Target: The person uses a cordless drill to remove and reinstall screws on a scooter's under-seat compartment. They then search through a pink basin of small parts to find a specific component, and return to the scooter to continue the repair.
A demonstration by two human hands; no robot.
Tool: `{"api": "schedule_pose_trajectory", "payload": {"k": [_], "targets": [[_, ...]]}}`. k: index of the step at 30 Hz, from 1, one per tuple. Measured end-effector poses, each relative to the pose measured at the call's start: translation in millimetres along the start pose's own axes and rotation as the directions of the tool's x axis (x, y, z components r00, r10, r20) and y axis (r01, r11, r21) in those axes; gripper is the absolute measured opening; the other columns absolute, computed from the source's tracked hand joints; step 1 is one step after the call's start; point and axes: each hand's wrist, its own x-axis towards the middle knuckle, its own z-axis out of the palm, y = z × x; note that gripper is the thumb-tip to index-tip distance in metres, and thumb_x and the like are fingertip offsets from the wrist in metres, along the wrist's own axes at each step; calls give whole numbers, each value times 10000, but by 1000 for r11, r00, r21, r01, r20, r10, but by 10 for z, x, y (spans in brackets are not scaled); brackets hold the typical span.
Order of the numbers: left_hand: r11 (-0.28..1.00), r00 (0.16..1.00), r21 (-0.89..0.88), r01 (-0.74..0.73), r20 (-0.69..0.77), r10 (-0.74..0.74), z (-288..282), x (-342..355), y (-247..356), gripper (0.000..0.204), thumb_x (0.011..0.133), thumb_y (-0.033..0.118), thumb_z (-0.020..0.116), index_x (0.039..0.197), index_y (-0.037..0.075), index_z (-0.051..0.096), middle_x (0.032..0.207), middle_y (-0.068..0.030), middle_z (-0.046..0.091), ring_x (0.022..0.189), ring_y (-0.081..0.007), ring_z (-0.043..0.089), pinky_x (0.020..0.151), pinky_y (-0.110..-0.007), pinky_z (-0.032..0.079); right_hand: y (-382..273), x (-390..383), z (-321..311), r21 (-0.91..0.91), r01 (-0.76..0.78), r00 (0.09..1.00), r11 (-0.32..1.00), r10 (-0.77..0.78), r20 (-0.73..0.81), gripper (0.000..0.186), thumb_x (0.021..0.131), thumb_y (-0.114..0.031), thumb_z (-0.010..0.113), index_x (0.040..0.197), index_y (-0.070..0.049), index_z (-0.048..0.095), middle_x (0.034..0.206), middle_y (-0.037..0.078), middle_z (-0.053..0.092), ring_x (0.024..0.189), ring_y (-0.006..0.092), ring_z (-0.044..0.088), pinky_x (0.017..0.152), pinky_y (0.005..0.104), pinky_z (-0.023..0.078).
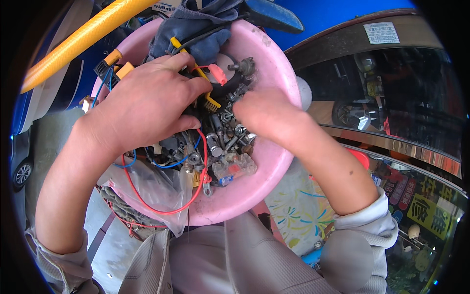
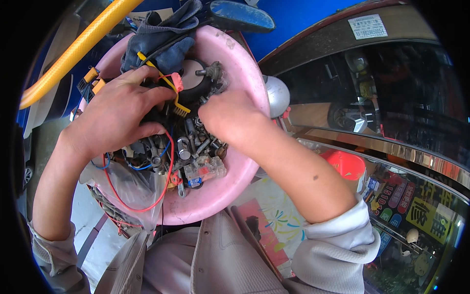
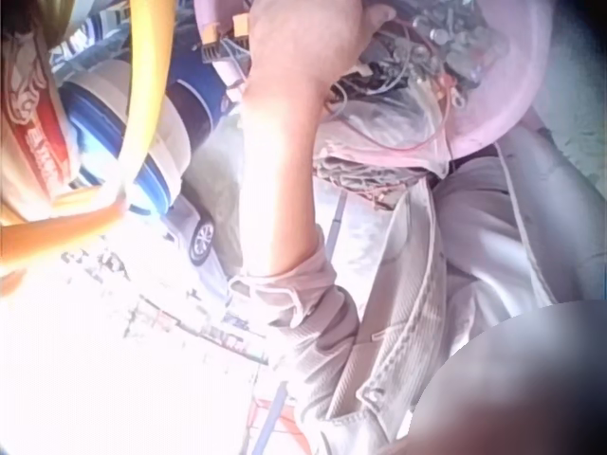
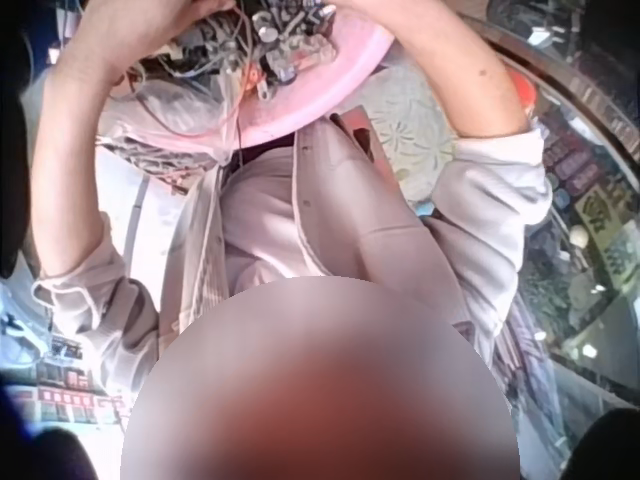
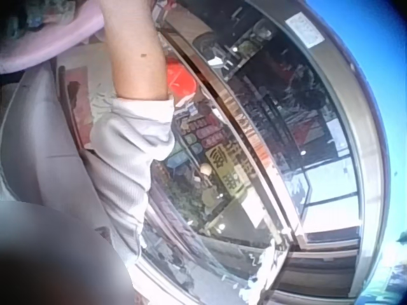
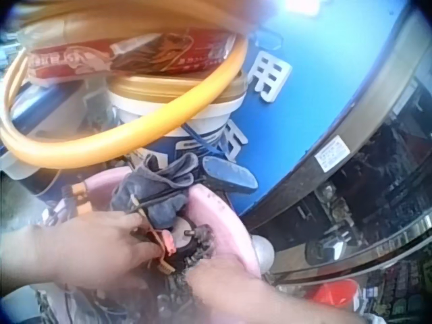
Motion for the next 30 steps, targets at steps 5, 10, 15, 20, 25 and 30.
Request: {"api": "schedule_pose_trajectory", "payload": {"k": [5, 10, 15, 20, 25, 30], "targets": [[999, 999, 12, 33, 3, -33, 15, -44, -1, 565, 764, 216, 889, 1287, 92, 714, 1331, -147, 622, 1224, -335, 627, 1055, -436, 506, 199, 47, -308, 73, 8, 991, 997, 2, -134, 171, 856, -67, 647, 910, -45, 808, 939, 191, 783, 916, 360, 771, 789, 469, 616], [1000, 1000, 15, 4, -9, -4, 34, -31, -14, 570, 767, 222, 889, 1295, 99, 714, 1319, -147, 624, 1223, -334, 627, 1053, -434, 507, 18, -21, -157, 144, 46, 997, 989, -53, 50, 168, 856, -58, 646, 906, -31, 804, 953, 199, 781, 947, 370, 769, 782, 470, 617], [1000, 999, 6, 29, 23, -29, 5, -16, 9, 562, 774, 228, 889, 1292, 96, 717, 1310, -150, 626, 1228, -337, 623, 1054, -437, 503, -44, 23, 268, -45, 23, 993, 999, -28, -113, 146, 846, -77, 649, 852, -77, 795, 881, 145, 782, 885, 319, 780, 730, 457, 621], [999, 999, 14, 35, 18, -36, 8, -29, 11, 554, 777, 234, 887, 1286, 93, 720, 1303, -153, 639, 1243, -338, 617, 1055, -439, 499, 17, 92, 371, -90, 44, 981, 995, -60, -184, 140, 836, -95, 651, 818, -92, 790, 829, 123, 772, 854, 299, 783, 685, 431, 619], [998, 1000, 53, 13, -1, -13, 29, -44, -2, 543, 786, 240, 881, 1284, 95, 720, 1298, -159, 653, 1260, -337, 612, 1058, -440, 496, -99, 58, 378, -135, -8, 982, 991, -18, -186, 146, 840, -101, 659, 833, -114, 804, 851, 105, 783, 855, 274, 789, 674, 413, 616], [1000, 1000, 8, 15, 4, -15, 28, -42, -9, 534, 792, 239, 873, 1282, 91, 718, 1288, -162, 656, 1260, -337, 612, 1056, -442, 496, -133, 47, 341, -130, -37, 997, 991, 27, -74, 185, 873, -109, 647, 879, -135, 830, 913, 85, 808, 911, 265, 796, 715, 410, 620]]}}
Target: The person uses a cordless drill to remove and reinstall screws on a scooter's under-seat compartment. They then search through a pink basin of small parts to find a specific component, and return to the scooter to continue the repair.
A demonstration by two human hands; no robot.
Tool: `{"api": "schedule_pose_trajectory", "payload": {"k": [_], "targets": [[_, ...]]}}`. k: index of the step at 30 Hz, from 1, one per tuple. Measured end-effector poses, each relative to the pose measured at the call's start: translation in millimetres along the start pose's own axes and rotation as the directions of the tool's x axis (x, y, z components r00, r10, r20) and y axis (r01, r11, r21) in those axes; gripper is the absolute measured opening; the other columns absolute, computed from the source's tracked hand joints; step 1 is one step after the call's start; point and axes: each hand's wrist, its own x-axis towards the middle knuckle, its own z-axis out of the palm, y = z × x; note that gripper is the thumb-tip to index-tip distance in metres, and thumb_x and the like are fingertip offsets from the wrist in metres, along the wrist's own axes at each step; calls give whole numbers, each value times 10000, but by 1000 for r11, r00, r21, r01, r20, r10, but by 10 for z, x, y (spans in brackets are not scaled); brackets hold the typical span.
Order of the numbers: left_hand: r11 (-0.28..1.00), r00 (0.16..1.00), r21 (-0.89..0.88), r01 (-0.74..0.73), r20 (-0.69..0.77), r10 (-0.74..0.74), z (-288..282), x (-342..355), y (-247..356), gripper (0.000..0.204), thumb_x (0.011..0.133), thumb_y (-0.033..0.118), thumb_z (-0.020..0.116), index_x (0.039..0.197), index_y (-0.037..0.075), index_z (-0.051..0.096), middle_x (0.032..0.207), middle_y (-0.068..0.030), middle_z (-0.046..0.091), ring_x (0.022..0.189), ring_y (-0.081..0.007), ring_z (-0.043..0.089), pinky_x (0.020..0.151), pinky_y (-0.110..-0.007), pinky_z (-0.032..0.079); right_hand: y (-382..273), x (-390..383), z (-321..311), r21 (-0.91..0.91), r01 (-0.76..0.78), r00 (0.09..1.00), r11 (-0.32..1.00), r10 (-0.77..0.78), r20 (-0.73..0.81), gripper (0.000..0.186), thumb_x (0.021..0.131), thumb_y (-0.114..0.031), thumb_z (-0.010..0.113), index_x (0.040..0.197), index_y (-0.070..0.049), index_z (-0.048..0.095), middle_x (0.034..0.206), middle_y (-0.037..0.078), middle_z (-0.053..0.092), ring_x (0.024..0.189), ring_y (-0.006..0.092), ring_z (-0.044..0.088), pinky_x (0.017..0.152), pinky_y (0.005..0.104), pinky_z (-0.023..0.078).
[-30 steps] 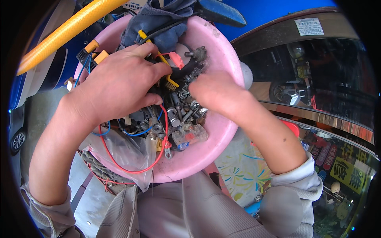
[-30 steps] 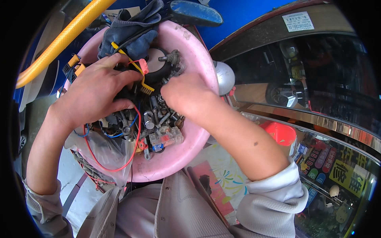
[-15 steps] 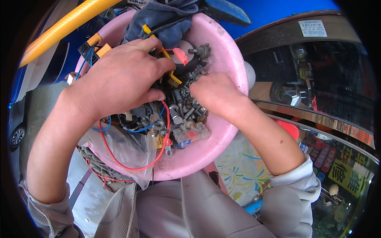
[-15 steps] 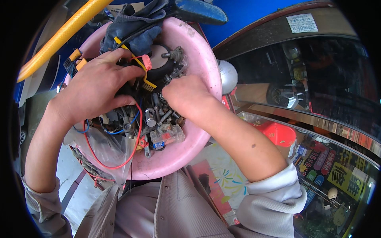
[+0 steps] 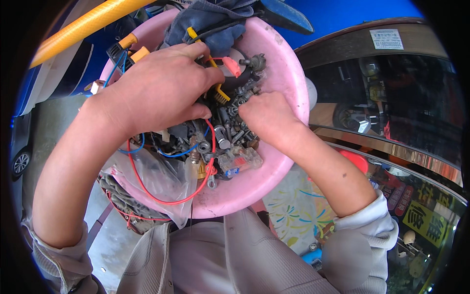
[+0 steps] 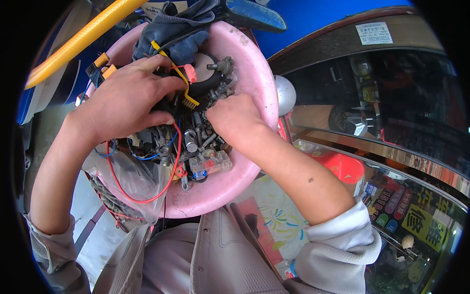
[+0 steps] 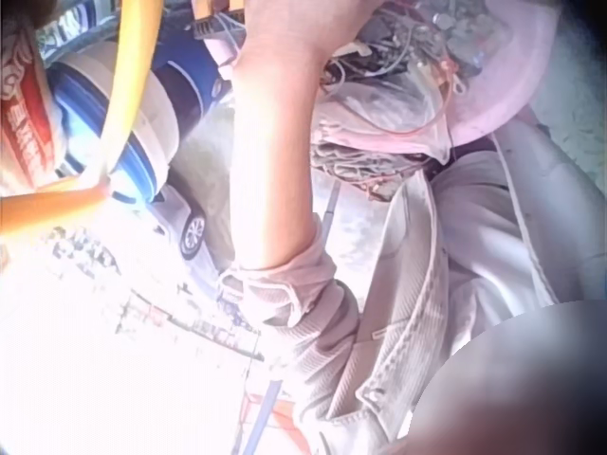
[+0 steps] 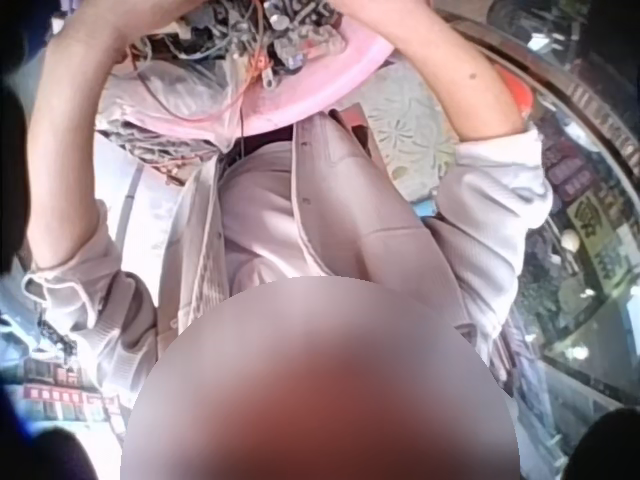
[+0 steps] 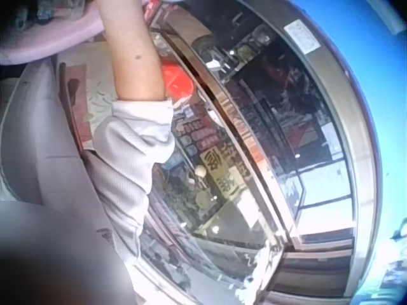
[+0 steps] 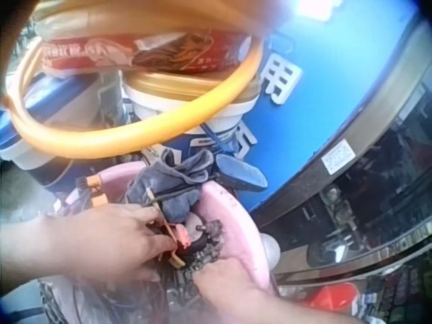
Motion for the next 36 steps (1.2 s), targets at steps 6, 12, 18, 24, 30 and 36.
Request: {"api": "schedule_pose_trajectory", "payload": {"k": [6, 12, 18, 24, 30, 36], "targets": [[1000, 1000, 18, -15, -5, 15, -17, -5, -11, 541, 780, 227, 875, 1279, 88, 717, 1292, -159, 649, 1243, -340, 617, 1051, -442, 500, 189, -28, -204, 272, -36, 999, 962, 42, -16, 138, 826, -61, 650, 819, -43, 787, 840, 181, 760, 865, 381, 757, 782, 497, 597], [1000, 1000, -23, -8, -16, 8, -9, 2, 14, 544, 760, 192, 883, 1267, 86, 718, 1315, -146, 629, 1230, -342, 620, 1046, -439, 503, -113, -49, -80, 582, 63, 995, 811, -98, 28, 591, 761, -185, 788, 1329, -109, 646, 1041, 231, 705, 1017, 423, 696, 905, 517, 561], [1000, 999, 2, -25, -25, 25, -21, 18, 26, 568, 760, 203, 886, 1290, 98, 711, 1325, -147, 621, 1233, -351, 617, 1059, -438, 500, 28, 9, -15, 391, 122, 988, 912, -74, -136, 364, 829, -140, 725, 1193, -140, 736, 995, 169, 732, 956, 379, 737, 843, 495, 600], [1000, 1000, 11, -16, -12, 16, -51, 24, 66, 585, 764, 203, 887, 1310, 99, 705, 1344, -152, 608, 1230, -356, 617, 1064, -436, 498, 193, -41, -2, 105, 114, 939, 988, -72, -337, 150, 861, -128, 671, 934, -136, 803, 925, 122, 741, 983, 312, 741, 841, 445, 591], [1000, 1000, 8, 10, 13, -10, -57, 0, 51, 584, 763, 211, 889, 1306, 96, 706, 1350, -160, 603, 1243, -356, 608, 1067, -435, 497, 356, -300, -174, -29, 92, 722, 995, -87, -686, 106, 778, -112, 687, 802, -61, 777, 918, 98, 742, 977, 274, 711, 894, 396, 567], [999, 999, 19, -35, -28, 36, -23, 34, 49, 569, 769, 221, 885, 1295, 93, 711, 1320, -163, 610, 1244, -355, 606, 1069, -432, 493, 32, -375, -325, 453, 59, 995, 890, -16, -99, 261, 787, -159, 780, 1028, -60, 765, 1103, 145, 714, 1195, 363, 641, 966, 442, 554]]}}
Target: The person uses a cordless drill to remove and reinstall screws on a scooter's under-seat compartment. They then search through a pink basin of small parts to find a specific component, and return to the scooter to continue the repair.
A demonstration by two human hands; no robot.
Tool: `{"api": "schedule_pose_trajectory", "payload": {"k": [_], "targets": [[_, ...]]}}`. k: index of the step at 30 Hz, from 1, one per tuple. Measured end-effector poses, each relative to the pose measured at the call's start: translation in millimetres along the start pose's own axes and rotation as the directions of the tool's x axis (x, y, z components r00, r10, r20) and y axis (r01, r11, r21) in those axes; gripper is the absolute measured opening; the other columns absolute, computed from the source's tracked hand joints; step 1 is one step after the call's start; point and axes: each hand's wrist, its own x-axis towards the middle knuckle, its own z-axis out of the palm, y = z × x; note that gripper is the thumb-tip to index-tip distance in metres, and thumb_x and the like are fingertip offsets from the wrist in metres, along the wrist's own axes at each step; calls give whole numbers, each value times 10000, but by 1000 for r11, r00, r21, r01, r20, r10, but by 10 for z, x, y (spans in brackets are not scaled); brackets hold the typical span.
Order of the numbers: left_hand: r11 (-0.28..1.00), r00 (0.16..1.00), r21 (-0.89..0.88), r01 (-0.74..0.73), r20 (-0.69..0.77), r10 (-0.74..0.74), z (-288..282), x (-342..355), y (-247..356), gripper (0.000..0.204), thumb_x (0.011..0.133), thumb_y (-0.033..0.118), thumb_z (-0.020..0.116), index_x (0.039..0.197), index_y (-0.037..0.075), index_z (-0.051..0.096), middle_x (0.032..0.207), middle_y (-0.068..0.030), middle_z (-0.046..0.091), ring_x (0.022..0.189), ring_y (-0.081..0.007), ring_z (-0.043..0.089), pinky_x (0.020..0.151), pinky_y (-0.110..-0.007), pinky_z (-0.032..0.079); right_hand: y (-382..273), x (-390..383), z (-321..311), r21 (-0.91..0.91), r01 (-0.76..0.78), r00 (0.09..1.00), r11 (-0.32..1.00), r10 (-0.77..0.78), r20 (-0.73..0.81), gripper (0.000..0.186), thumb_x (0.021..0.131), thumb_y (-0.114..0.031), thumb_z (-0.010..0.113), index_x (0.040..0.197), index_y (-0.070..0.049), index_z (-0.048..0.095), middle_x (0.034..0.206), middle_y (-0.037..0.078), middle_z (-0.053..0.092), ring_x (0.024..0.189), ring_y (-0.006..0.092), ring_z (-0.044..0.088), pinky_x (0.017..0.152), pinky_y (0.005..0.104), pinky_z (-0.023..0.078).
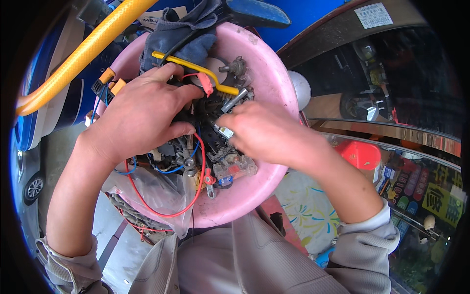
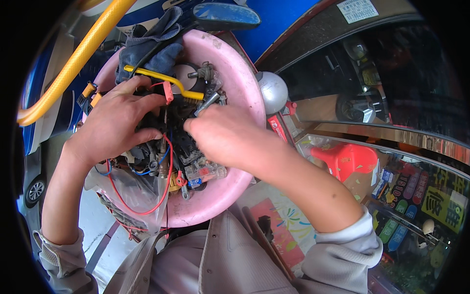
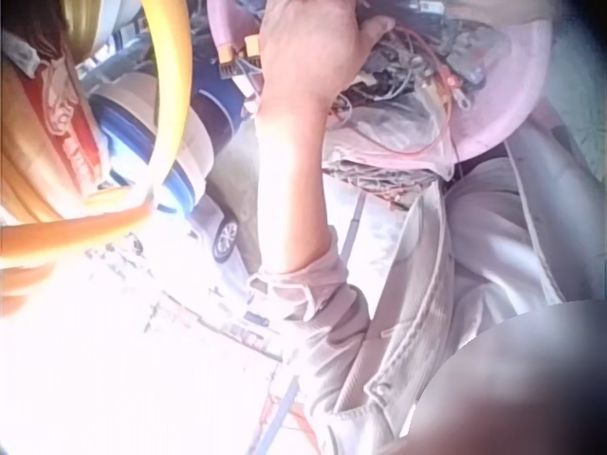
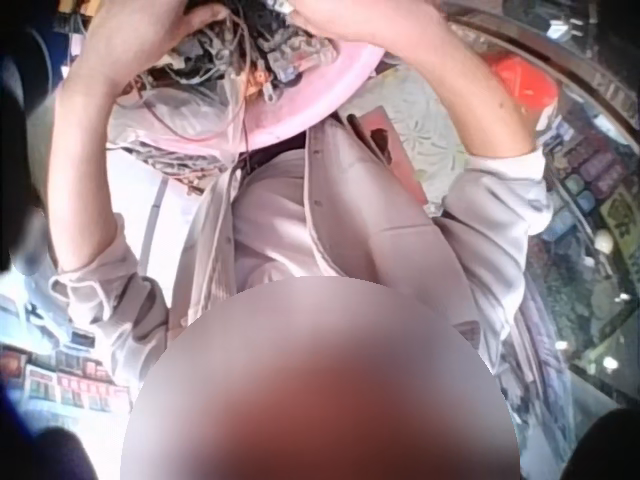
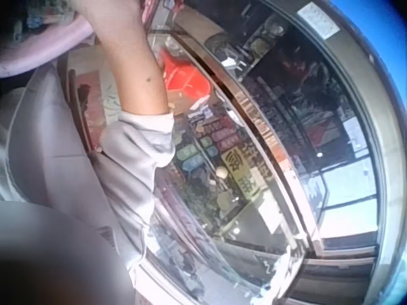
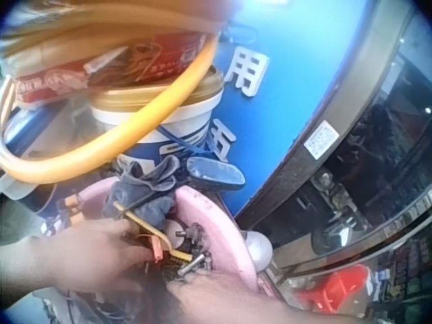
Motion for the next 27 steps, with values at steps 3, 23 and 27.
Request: {"api": "schedule_pose_trajectory", "payload": {"k": [3, 23, 27], "targets": [[999, 999, -6, 33, 30, -33, -29, -2, 25, 568, 767, 216, 885, 1294, 91, 712, 1317, -162, 613, 1249, -354, 605, 1071, -431, 492, -5, 70, 415, 46, 164, 974, 985, -154, -168, 506, 748, -211, 834, 1240, -148, 734, 1173, 145, 693, 1192, 355, 637, 1013, 468, 543], [1000, 1000, -2, 29, 6, -29, 7, -31, -7, 558, 777, 224, 884, 1294, 102, 714, 1347, -159, 618, 1243, -352, 618, 1061, -437, 502, 101, 1, 395, -328, 260, 945, 908, -310, -109, 191, 861, -173, 653, 992, -168, 792, 901, 83, 719, 1011, 272, 700, 881, 396, 552], [1000, 1000, 2, 17, 12, -17, -2, -40, -14, 550, 781, 228, 882, 1289, 100, 714, 1350, -158, 619, 1245, -351, 617, 1057, -441, 503, 341, 11, 143, -413, 199, 947, 889, -283, -153, 139, 820, -169, 680, 863, -139, 808, 856, 71, 736, 1008, 266, 703, 904, 401, 554]]}}
